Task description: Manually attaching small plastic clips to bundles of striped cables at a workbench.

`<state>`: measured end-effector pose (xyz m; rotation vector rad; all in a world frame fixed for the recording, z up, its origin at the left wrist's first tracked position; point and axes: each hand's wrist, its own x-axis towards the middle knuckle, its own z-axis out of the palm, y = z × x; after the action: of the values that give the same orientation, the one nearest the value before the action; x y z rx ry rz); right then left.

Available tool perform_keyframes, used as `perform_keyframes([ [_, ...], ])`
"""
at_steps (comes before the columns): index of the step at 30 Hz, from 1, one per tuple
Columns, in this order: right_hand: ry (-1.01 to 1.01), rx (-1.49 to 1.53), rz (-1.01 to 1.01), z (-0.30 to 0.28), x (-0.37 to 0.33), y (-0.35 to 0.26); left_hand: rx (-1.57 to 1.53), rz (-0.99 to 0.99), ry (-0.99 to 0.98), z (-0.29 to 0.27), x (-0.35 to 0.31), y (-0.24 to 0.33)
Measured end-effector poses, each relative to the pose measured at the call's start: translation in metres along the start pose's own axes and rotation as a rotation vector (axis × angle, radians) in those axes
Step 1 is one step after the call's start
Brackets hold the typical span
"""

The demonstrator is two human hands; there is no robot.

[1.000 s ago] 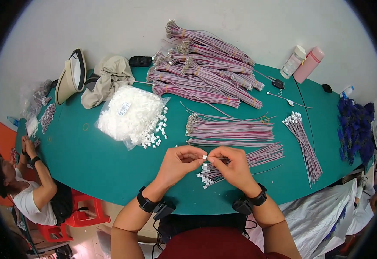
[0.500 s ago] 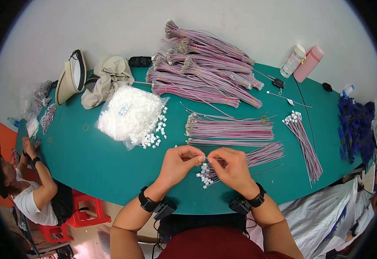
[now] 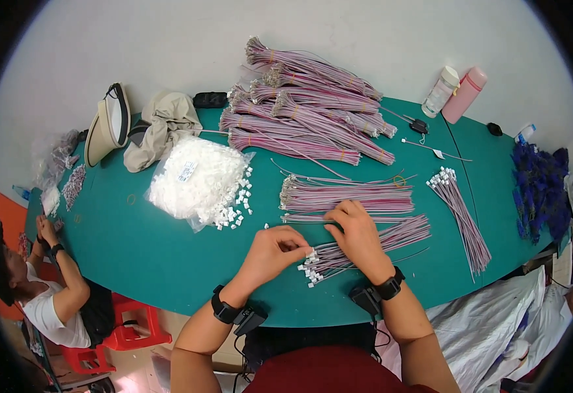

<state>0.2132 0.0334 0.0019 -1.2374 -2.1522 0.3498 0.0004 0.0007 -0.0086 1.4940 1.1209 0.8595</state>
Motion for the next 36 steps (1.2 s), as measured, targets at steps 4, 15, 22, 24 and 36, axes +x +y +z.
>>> perform_keyframes([
  [4, -0.022, 0.031, -0.053, 0.002, -0.001, 0.005, 0.041, -0.067, 0.178, -0.005, 0.003, -0.004],
  [15, -0.069, 0.161, -0.164, -0.02, 0.002, 0.003, 0.268, 0.134, 0.326, -0.013, 0.005, 0.008],
  [22, -0.166, 0.349, 0.025, -0.027, -0.001, -0.002, 0.263, 0.127, 0.302, -0.015, 0.005, 0.003],
  [24, -0.2, 0.397, 0.134, -0.033, 0.001, -0.005, 0.246, 0.132, 0.283, -0.014, 0.006, 0.003],
  [36, 0.053, 0.22, -0.176, -0.022, 0.002, 0.005, 0.242, 0.148, 0.268, -0.014, 0.004, 0.013],
])
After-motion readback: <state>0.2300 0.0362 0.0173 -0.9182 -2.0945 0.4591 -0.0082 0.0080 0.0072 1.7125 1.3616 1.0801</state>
